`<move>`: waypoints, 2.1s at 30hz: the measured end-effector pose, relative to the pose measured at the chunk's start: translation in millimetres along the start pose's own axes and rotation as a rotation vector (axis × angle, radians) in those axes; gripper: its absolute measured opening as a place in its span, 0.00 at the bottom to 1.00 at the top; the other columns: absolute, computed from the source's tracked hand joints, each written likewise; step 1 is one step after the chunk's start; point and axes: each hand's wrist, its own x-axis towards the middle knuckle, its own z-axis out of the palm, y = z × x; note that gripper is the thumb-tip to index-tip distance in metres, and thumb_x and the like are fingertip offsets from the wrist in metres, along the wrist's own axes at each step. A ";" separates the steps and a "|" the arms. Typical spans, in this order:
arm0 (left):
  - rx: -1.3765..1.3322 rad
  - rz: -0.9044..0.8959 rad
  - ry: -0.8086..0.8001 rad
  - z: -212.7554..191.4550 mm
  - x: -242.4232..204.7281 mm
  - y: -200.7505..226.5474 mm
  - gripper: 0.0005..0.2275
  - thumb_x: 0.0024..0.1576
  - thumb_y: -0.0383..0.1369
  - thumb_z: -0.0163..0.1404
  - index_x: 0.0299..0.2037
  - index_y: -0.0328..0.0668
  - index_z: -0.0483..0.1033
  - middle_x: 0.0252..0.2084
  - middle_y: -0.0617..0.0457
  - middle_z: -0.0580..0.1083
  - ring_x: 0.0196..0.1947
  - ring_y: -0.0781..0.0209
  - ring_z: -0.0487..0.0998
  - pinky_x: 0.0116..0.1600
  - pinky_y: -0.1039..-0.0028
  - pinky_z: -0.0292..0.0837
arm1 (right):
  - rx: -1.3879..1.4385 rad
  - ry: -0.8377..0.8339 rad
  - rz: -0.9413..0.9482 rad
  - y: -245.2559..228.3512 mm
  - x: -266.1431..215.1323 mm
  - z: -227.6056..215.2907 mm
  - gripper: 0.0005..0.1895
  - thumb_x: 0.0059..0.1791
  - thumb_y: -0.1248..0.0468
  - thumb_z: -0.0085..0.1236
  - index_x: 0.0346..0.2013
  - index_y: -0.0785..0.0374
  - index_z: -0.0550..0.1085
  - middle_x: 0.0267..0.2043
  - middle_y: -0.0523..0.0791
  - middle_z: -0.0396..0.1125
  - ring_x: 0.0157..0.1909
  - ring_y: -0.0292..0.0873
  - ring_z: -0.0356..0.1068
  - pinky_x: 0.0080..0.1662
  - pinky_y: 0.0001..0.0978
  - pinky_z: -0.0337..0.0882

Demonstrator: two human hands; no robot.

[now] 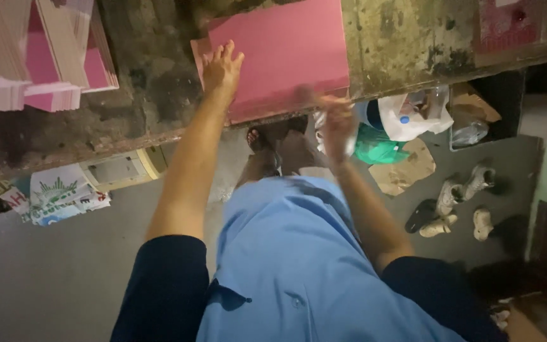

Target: The person stands at a workbench assembling pink paper folders. They align a pink sheet over a backing board, press and smooth it flat, fold and crease the edges, and at times reach for a brush and paste container at the side of the bench before pressing the next sheet into place.

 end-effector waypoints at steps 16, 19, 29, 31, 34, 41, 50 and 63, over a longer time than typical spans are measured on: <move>-0.066 -0.060 -0.220 -18.7 3.8 4.6 0.40 0.40 0.19 0.70 0.65 0.56 0.68 0.73 0.50 0.54 0.68 0.44 0.60 0.69 0.40 0.54 | -1.993 -0.412 -0.337 104.6 10.3 -53.3 0.06 0.56 0.69 0.48 0.36 0.64 0.71 0.38 0.48 0.68 0.42 0.44 0.69 0.53 0.37 0.71; -0.103 -0.067 -0.193 -16.6 3.7 0.0 0.41 0.38 0.17 0.70 0.64 0.56 0.69 0.74 0.50 0.55 0.70 0.43 0.59 0.70 0.39 0.52 | -2.146 -0.408 -0.567 120.0 11.6 7.0 0.06 0.57 0.72 0.45 0.36 0.63 0.69 0.39 0.48 0.67 0.46 0.46 0.69 0.56 0.38 0.72; -0.143 -0.061 -0.229 -15.2 3.4 -2.7 0.46 0.31 0.22 0.74 0.65 0.58 0.68 0.76 0.53 0.52 0.72 0.50 0.55 0.71 0.39 0.51 | -2.188 -0.029 -0.522 132.9 15.7 -100.8 0.07 0.51 0.77 0.58 0.36 0.62 0.77 0.42 0.42 0.71 0.39 0.33 0.72 0.39 0.17 0.72; -0.151 -0.039 -0.167 -7.4 1.8 -6.6 0.42 0.33 0.21 0.73 0.61 0.56 0.71 0.74 0.52 0.55 0.71 0.49 0.57 0.68 0.37 0.54 | -2.380 -0.213 -0.510 164.7 18.4 -79.5 0.08 0.52 0.77 0.58 0.34 0.61 0.76 0.39 0.43 0.71 0.39 0.37 0.71 0.43 0.24 0.70; -0.144 -0.007 -0.031 7.5 5.6 -7.7 0.29 0.41 0.19 0.65 0.55 0.54 0.76 0.71 0.51 0.61 0.67 0.49 0.62 0.64 0.36 0.60 | -2.251 -0.200 -0.563 150.4 28.6 -72.6 0.11 0.45 0.80 0.62 0.28 0.62 0.74 0.35 0.45 0.71 0.39 0.44 0.73 0.45 0.34 0.73; -0.103 -0.035 -0.130 0.2 4.3 -7.0 0.37 0.38 0.20 0.70 0.60 0.58 0.71 0.74 0.54 0.55 0.69 0.50 0.59 0.67 0.39 0.57 | -1.984 0.276 -0.257 137.7 45.2 -57.2 0.10 0.49 0.64 0.67 0.31 0.55 0.71 0.36 0.45 0.74 0.37 0.40 0.77 0.48 0.39 0.83; -0.110 -0.044 -0.168 -17.5 -1.0 -2.5 0.43 0.32 0.24 0.75 0.62 0.57 0.70 0.74 0.52 0.54 0.70 0.49 0.57 0.68 0.37 0.54 | -2.153 0.018 -0.461 118.1 48.7 -60.4 0.09 0.48 0.67 0.66 0.32 0.58 0.72 0.28 0.41 0.69 0.31 0.32 0.70 0.38 0.25 0.72; -0.161 -0.001 -0.212 -18.6 0.1 -5.8 0.46 0.29 0.27 0.77 0.64 0.54 0.69 0.76 0.47 0.54 0.72 0.43 0.56 0.69 0.35 0.52 | -2.439 -0.166 -0.813 -0.7 29.2 73.4 0.17 0.37 0.87 0.46 0.26 0.61 0.67 0.37 0.47 0.68 0.38 0.41 0.69 0.41 0.31 0.76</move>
